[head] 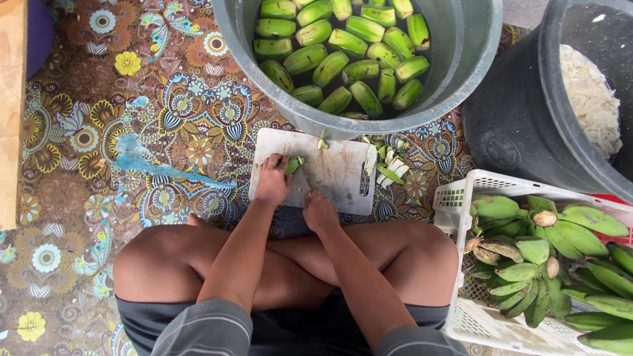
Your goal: The person picks up green bananas from a bucket of water and a basket, uses a knife to slice off the ends, and then uses a knife to slice the bananas into thin pieces onto a cutting board.
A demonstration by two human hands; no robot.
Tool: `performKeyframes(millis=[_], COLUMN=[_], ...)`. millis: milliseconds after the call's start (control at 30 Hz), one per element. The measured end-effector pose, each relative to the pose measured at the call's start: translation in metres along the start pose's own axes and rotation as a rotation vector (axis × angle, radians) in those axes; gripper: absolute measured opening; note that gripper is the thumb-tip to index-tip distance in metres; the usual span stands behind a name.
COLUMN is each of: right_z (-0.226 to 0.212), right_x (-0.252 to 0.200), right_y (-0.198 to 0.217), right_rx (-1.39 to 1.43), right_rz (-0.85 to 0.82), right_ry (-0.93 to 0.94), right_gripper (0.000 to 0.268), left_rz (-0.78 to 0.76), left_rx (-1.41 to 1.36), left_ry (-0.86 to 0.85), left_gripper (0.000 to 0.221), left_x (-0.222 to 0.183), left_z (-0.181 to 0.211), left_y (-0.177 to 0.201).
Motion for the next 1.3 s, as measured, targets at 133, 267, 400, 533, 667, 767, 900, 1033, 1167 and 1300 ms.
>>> performKeyframes(millis=[133, 267, 400, 533, 667, 767, 900, 1033, 1167, 1300], right_z=[-0.012, -0.023, -0.012, 0.021, 0.007, 0.037, 0.037, 0.08, 0.101, 0.08], right_x=[0.006, 0.004, 0.002, -0.002, -0.008, -0.004, -0.028, -0.034, -0.042, -0.051], right_y=[0.008, 0.01, 0.019, 0.028, 0.087, 0.14, 0.208, 0.207, 0.207, 0.217], right_rx=[0.009, -0.028, -0.306, -0.376, -0.121, -0.187, 0.163, 0.052, 0.337, 0.427], right_rz=[-0.038, -0.072, -0.019, 0.097, 0.095, 0.055, 0.125, 0.233, 0.541, 0.933], right_ry=[-0.031, -0.084, -0.157, -0.292, -0.593, -0.634, -0.477, -0.548, -0.48, -0.346], right_gripper=[0.035, 0.043, 0.042, 0.043, 0.045, 0.056, 0.072, 0.046, 0.048, 0.043], left_rz=[-0.024, -0.006, -0.131, 0.061, 0.108, 0.067, -0.009, 0.075, 0.197, 0.351], left_rx=[-0.028, 0.005, -0.049, -0.071, -0.238, -0.404, -0.604, -0.663, -0.82, -0.963], left_ry=[0.039, 0.015, 0.133, 0.067, 0.22, 0.315, 0.344, 0.224, -0.051, -0.416], left_gripper=[0.051, 0.056, 0.053, 0.061, 0.065, 0.066, 0.052, 0.046, 0.044, 0.041], left_x=[0.002, -0.006, 0.002, 0.002, -0.002, -0.002, 0.002, -0.005, -0.002, 0.002], left_z=[0.017, 0.004, 0.01, 0.002, 0.012, 0.042, 0.083, 0.096, 0.137, 0.22], left_y=[0.017, 0.0, 0.015, -0.006, 0.001, 0.035, 0.068, 0.062, 0.081, 0.154])
Point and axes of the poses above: each hand's wrist, its own x-axis towards the middle knuckle, its own y-axis out of the back of the hand, z = x × y, the point moved 1 cm from there along x, towards the middle knuckle
